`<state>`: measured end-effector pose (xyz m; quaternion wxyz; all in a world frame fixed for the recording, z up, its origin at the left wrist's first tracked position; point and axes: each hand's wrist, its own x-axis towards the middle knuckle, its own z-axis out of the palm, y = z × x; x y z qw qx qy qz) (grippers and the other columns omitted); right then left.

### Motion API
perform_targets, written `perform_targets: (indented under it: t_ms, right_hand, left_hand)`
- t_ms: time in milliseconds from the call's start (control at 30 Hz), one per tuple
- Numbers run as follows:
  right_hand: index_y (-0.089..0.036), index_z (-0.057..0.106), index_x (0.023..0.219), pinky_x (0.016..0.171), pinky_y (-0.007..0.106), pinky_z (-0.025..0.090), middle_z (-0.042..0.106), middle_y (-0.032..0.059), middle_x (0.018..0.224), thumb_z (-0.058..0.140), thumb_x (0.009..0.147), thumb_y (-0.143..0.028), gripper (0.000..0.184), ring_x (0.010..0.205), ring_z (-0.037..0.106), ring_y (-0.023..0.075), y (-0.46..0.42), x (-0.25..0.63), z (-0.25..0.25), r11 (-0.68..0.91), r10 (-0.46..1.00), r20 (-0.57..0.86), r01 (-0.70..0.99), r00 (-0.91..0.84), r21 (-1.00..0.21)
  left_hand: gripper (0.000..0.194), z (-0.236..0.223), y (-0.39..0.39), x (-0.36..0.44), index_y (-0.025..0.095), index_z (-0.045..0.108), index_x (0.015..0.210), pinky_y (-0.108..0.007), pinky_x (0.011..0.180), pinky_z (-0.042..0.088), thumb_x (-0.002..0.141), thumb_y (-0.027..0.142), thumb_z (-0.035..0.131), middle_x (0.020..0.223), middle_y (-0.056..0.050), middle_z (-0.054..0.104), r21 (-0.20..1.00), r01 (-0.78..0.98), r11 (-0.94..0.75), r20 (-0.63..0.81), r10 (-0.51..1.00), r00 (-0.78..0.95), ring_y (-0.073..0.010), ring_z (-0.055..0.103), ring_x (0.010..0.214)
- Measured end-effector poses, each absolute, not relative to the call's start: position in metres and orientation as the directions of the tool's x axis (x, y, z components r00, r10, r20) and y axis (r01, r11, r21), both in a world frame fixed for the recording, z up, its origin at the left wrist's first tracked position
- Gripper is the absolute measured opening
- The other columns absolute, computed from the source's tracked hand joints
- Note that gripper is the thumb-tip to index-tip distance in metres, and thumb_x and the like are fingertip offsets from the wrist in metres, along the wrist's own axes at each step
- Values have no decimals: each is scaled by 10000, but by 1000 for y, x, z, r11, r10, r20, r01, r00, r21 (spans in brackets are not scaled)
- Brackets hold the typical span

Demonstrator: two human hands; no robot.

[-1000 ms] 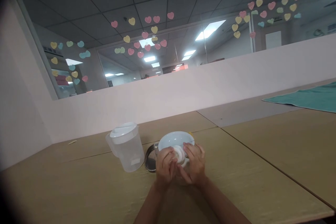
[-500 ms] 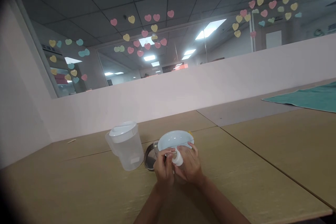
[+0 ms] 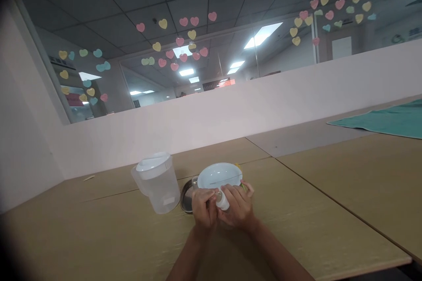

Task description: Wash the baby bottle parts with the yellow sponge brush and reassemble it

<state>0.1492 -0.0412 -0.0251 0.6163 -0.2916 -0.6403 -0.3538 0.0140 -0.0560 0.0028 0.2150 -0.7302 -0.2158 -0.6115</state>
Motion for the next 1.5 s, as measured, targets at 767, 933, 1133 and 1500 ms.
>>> perform_targets:
  t_ms: [767,933,1133,1500]
  right_hand:
    - [-190,498,1024,963,483,269,617,63,931,480,822,-358,263,893,543,224,-32,154,-24,650,354,920,663,170,-372]
    - [-195,537,1012,947,444,288,608,28,860,463,823,-332,245,837,534,193,-38,150,-19,719,387,921,637,-37,-276]
    - [-173,525,996,808,398,368,568,61,905,386,851,-353,269,845,496,207,-38,148,-19,763,410,908,576,-83,-292]
    - [-162,466,1110,820,399,378,557,83,972,407,829,-321,329,904,500,223,-34,151,-27,776,407,913,541,-36,-325]
  left_hand:
    - [408,-4,-49,15,195,407,1303,-418,950,398,916,320,368,1137,-105,604,292,672,-680,864,489,120,-213,558,1040]
    - [448,-20,-46,25,185,365,1331,-333,905,436,945,392,265,1126,-95,600,622,466,-629,719,695,-22,-172,567,1010]
    - [453,-24,-43,20,205,408,1299,-335,920,427,924,439,307,1145,-87,595,629,426,-651,682,724,99,-192,557,1038]
    - [432,-19,-43,13,190,398,1297,-377,970,393,921,390,331,1261,-102,529,510,497,-702,693,678,246,-210,501,1137]
